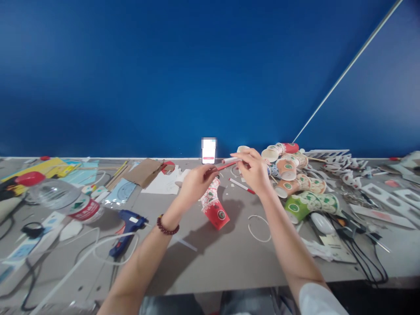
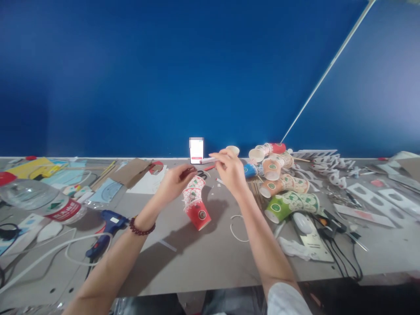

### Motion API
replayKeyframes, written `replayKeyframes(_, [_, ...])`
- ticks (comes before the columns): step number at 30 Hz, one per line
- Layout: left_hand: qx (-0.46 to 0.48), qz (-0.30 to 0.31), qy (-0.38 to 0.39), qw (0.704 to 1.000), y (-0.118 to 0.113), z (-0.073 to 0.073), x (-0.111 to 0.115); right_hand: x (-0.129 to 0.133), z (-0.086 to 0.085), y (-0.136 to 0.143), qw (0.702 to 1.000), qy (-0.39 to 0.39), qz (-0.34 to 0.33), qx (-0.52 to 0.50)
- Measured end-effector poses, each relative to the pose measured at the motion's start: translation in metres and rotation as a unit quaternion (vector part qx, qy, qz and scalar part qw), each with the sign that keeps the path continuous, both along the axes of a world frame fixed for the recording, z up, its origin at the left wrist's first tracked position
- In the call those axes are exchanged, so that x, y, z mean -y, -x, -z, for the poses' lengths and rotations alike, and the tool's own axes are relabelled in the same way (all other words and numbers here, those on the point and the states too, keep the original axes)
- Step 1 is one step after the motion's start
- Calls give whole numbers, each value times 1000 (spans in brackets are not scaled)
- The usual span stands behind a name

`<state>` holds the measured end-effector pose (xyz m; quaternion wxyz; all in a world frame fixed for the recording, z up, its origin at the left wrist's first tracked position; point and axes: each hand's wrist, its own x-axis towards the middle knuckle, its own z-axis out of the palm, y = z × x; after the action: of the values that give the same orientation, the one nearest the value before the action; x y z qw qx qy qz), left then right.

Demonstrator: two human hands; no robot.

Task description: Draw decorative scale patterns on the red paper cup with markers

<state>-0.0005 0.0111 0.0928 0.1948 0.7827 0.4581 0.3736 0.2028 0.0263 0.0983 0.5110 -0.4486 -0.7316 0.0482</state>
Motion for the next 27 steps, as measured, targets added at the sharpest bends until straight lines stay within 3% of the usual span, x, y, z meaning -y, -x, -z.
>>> replayKeyframes(5, [-8, -1, 6, 1000, 5, 7, 1, -2, 8, 1, 994, 33, -14, 103])
replayKeyframes(15, [-20, -9, 3, 1000, 4, 5, 3, 4, 7, 7, 988, 43, -3, 149])
replayKeyframes(27, [-120, -37, -49, 991, 6, 7, 2, 5, 12, 12, 978, 63, -32, 197])
